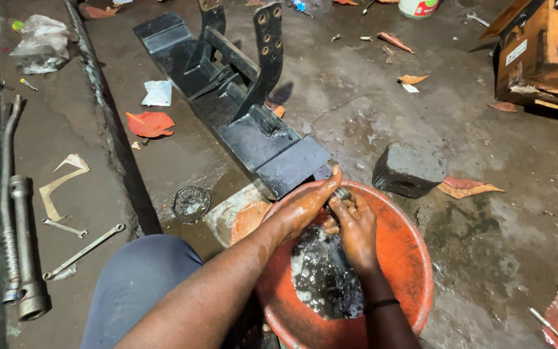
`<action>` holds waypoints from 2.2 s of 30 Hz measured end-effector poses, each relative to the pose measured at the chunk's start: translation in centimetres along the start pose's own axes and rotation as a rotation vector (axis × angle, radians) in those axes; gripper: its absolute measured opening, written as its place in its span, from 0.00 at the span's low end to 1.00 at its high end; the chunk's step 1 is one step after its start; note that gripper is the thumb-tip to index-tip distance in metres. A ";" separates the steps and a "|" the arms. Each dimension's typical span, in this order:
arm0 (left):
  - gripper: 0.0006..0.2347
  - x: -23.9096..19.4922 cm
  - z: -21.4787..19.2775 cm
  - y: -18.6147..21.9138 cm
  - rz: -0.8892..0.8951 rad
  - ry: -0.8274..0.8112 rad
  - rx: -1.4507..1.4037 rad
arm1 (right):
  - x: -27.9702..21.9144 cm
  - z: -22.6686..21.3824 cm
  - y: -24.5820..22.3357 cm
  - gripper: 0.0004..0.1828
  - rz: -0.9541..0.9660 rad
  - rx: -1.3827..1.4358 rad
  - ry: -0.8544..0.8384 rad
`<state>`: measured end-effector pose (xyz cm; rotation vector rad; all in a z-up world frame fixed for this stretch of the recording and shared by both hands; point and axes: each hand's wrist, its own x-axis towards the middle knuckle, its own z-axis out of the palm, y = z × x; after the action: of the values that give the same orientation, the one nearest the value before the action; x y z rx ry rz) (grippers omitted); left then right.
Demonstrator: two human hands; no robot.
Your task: The person cleans a small cylindrical metal part by repeatedly dipping it into a bucket of soapy water and scrubbing it with a green-handled screwdriver. The person also uses a steel wool pad to scrub the part while it is submerged in the bucket.
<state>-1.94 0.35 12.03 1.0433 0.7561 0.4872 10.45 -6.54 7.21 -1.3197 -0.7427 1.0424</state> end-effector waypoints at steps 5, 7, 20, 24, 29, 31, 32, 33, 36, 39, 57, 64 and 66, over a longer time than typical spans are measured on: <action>0.26 0.1 0.0 0.3 0.003 -0.060 -0.065 | 0.2 -0.2 1.3 0.30 -0.417 -0.121 -0.058; 0.25 0.1 0.0 0.1 0.016 -0.041 -0.050 | 0.9 -0.8 2.1 0.25 -0.227 -0.063 -0.044; 0.15 5.0 -2.4 -6.5 -0.023 0.097 0.073 | -0.1 -0.6 1.7 0.30 -0.495 -0.669 0.054; 0.19 3.8 -2.3 -4.9 -0.012 -0.044 -0.100 | -0.5 -0.5 1.4 0.37 -0.563 -0.616 -0.033; 0.21 2.8 -1.8 -3.7 0.093 -0.006 -0.128 | -0.2 0.0 0.7 0.30 -0.155 -0.385 0.032; 0.22 2.6 -1.6 -3.7 0.110 0.002 -0.111 | 0.2 0.2 0.2 0.26 0.019 -0.250 0.056; 0.23 2.3 -1.6 -3.7 0.089 0.004 -0.102 | 0.5 0.5 0.0 0.26 0.132 -0.103 0.043; 0.24 2.1 -1.5 -3.5 0.068 0.005 -0.092 | 0.7 0.6 0.1 0.25 0.243 0.046 0.032; 0.19 1.9 -1.3 -2.5 0.008 -0.043 -0.210 | 0.8 0.9 0.9 0.24 0.072 0.184 -0.013; 0.20 2.1 -1.5 -2.2 0.008 -0.007 -0.179 | 0.8 0.7 1.9 0.29 -0.373 -0.055 -0.103; 0.28 1.8 -0.6 -1.9 -0.159 -0.009 0.051 | 2.3 -1.1 4.9 0.38 0.442 0.365 -0.085; 0.32 2.1 -1.8 -2.5 0.028 -0.044 -0.014 | 1.1 -0.6 3.3 0.31 -0.124 0.172 -0.147; 0.34 2.7 -1.9 -2.9 0.041 -0.016 0.024 | 0.7 -0.5 2.8 0.40 -0.164 0.057 -0.158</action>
<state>-1.57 2.06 8.01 1.0854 0.7291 0.5056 10.70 -6.24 4.27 -1.1171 -0.9174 1.0354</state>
